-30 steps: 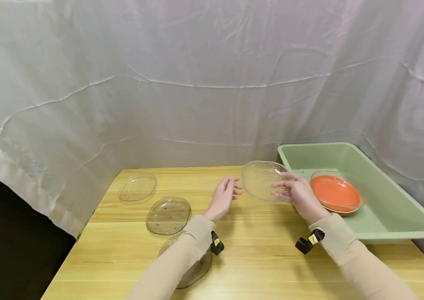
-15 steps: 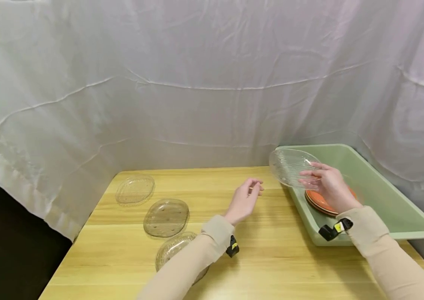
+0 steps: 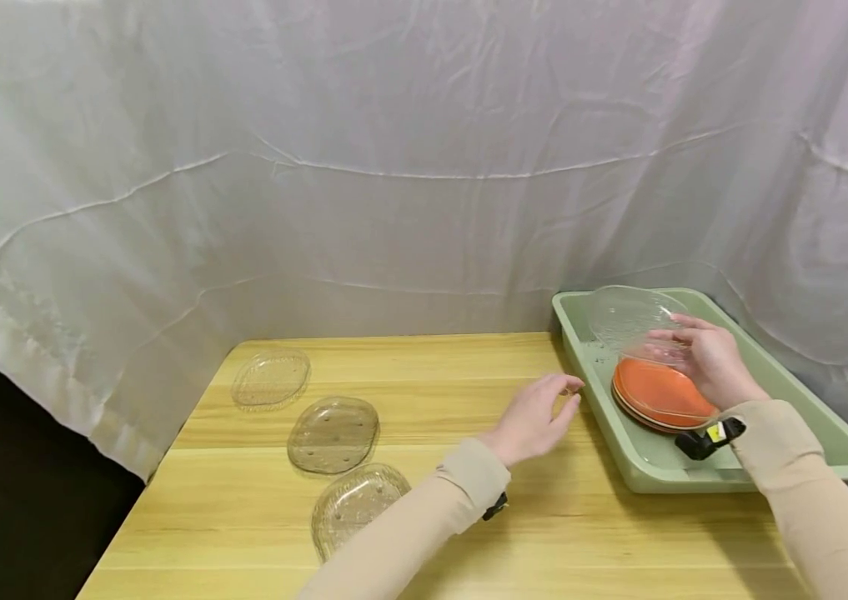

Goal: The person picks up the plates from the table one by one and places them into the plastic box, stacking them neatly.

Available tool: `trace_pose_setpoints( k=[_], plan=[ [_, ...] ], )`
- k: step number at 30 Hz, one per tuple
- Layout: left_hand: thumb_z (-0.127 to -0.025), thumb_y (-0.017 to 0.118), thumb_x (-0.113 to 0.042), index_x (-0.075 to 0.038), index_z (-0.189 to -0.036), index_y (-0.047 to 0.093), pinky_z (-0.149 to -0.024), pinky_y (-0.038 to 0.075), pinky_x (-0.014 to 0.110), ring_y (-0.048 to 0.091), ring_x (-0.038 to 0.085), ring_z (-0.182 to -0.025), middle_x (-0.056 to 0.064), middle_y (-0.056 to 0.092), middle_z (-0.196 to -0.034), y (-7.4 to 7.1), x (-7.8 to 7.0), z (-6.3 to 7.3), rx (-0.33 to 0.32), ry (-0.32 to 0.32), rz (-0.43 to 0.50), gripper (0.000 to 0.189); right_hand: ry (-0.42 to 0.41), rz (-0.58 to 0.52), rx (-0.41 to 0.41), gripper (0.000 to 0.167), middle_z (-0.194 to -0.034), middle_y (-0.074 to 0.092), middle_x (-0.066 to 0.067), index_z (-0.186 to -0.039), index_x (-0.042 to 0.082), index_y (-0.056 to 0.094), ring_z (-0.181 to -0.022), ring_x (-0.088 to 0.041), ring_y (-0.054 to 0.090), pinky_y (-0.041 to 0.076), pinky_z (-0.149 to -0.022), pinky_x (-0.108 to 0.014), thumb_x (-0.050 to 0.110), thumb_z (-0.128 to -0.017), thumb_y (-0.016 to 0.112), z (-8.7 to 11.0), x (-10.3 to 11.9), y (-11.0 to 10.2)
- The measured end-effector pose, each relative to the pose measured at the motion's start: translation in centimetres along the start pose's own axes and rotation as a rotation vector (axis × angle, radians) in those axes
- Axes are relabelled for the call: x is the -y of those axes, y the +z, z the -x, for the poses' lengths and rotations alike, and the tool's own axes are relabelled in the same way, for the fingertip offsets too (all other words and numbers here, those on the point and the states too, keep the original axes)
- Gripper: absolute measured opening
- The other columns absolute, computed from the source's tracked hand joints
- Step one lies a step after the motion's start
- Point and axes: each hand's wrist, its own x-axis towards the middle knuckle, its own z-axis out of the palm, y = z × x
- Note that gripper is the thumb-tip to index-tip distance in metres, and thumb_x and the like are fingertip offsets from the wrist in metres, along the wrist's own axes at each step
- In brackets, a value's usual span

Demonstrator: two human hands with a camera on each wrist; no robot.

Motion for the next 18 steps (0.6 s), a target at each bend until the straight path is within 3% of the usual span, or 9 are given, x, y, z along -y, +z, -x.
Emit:
trace_pose_setpoints(
  k=[8,13,18],
  plan=[
    [-0.108,0.041,-0.032,-0.02,-0.143,0.053,-0.115,0.04,0.017,0.055,0.007,-0.132,-0.007,0.058,-0.142,1.7,-1.3,-0.3,0.074,0.183,-0.24,0.038,-0.015,-0.029,-0.045,0.026,-0.086,0.077,0.002,-0.124,0.017,0.042,-0.077,-0.016,0.077,0.064,-0.071,-0.027,0.005,-0.106,0.026,-0.7,-0.2,-2.9],
    [-0.108,0.041,-0.041,-0.023,-0.141,0.056,-0.115,0.037,0.013,0.054,0.004,-0.133,-0.009,0.057,-0.143,2.8,-1.9,-0.4,0.113,0.281,-0.325,0.04,-0.018,-0.067,-0.066,0.028,-0.084,0.076,-0.001,-0.124,0.015,0.041,-0.076,-0.019,0.077,0.064,-0.071,-0.029,0.002,-0.105,0.025,-1.0,-0.8,-4.4],
    [-0.106,0.042,-0.051,-0.026,-0.141,0.058,-0.12,0.032,0.016,0.046,0.009,-0.143,-0.009,0.054,-0.147,3.3,-2.2,-0.3,0.172,0.3,-0.368,0.046,0.012,-0.071,-0.096,0.029,-0.08,0.076,-0.002,-0.121,0.013,0.041,-0.072,-0.019,0.077,0.064,-0.07,-0.029,-0.001,-0.103,0.023,-1.1,-1.5,-5.7]
  ],
)
